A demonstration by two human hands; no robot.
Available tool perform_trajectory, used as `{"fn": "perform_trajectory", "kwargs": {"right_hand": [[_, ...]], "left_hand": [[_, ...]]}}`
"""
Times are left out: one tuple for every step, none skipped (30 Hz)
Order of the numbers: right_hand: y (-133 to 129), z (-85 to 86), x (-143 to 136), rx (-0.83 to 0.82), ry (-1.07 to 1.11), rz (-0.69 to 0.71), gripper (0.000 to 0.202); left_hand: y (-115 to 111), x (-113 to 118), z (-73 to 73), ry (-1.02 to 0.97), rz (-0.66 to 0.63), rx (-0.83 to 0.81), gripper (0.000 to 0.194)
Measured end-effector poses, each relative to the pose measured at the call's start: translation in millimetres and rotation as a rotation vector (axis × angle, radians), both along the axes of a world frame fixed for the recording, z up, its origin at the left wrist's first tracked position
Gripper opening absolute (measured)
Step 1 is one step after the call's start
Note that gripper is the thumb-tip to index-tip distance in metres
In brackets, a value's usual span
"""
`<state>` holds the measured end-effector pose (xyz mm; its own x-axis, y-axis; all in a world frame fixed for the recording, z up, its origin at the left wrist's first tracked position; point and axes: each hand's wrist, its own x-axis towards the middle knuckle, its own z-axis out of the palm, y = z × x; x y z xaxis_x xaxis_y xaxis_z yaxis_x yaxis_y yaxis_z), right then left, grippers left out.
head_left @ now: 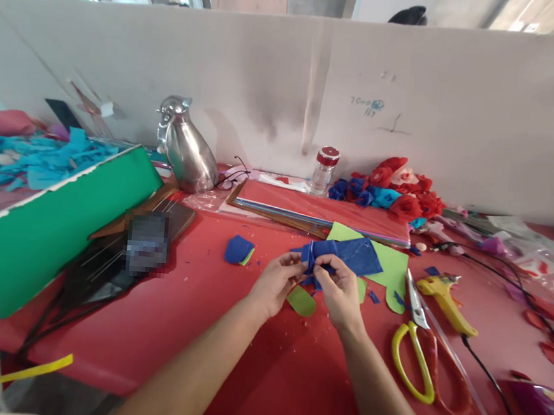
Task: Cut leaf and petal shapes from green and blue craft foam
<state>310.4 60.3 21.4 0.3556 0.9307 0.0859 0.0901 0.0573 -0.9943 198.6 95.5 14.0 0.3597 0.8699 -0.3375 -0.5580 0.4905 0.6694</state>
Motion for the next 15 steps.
{"fn": "perform_trajectory", "kwargs": {"right_hand": [[0.0, 0.2, -0.1, -0.004, 0.002, 0.006, 0.013], [0.0, 0.2, -0.4, -0.005, 0.006, 0.011, 0.013], [0.0, 0.0, -0.7, -0.006, 0.010, 0.014, 0.013], [0.0, -0.3, -1.1, -0.005, 0.015, 0.014, 0.014], [0.0, -0.8, -1.4, -0.003, 0.019, 0.011, 0.015], [0.0, -1.5, -1.5, -0.001, 0.019, 0.005, 0.016], [0.0, -2.5, -1.3, -0.001, 0.015, 0.000, 0.017], [0.2, -3.6, -0.7, -0.002, 0.006, -0.005, 0.018], [0.6, -5.1, 0.2, -0.002, -0.006, -0.013, 0.019], [1.1, -6.8, 1.4, -0.002, -0.016, -0.023, 0.019], [1.9, -8.7, 2.9, -0.001, -0.022, -0.037, 0.020], [2.9, -10.7, 4.6, 0.000, -0.021, -0.057, 0.020], [4.1, -12.9, 6.2, 0.000, -0.013, -0.081, 0.020], [5.3, -15.1, 7.7, -0.003, 0.000, -0.103, 0.021], [6.6, -17.1, 9.0, -0.008, 0.016, -0.121, 0.022]], "left_hand": [[1.1, -1.0, -0.1, -0.007, -0.025, -0.006, 0.031], [2.3, -2.2, -0.1, -0.009, -0.041, -0.008, 0.030], [3.4, -3.5, -0.1, -0.007, -0.046, -0.007, 0.030], [4.6, -4.9, 0.0, -0.001, -0.040, -0.006, 0.029], [5.7, -6.2, 0.1, 0.009, -0.029, -0.006, 0.030], [6.9, -7.4, 0.2, 0.023, -0.015, -0.008, 0.030], [8.3, -8.7, 0.0, 0.040, -0.001, -0.010, 0.031], [9.9, -9.8, -0.5, 0.066, 0.014, -0.007, 0.032], [11.8, -11.1, -1.6, 0.104, 0.032, 0.006, 0.033], [14.2, -12.4, -3.2, 0.157, 0.053, 0.031, 0.033], [17.0, -14.0, -5.4, 0.226, 0.083, 0.068, 0.031], [20.1, -15.8, -8.0, 0.307, 0.118, 0.111, 0.029], [23.3, -17.9, -10.9, 0.396, 0.157, 0.157, 0.027], [26.4, -20.2, -13.7, 0.491, 0.194, 0.202, 0.025], [28.8, -22.7, -16.0, 0.588, 0.222, 0.239, 0.025]]}}
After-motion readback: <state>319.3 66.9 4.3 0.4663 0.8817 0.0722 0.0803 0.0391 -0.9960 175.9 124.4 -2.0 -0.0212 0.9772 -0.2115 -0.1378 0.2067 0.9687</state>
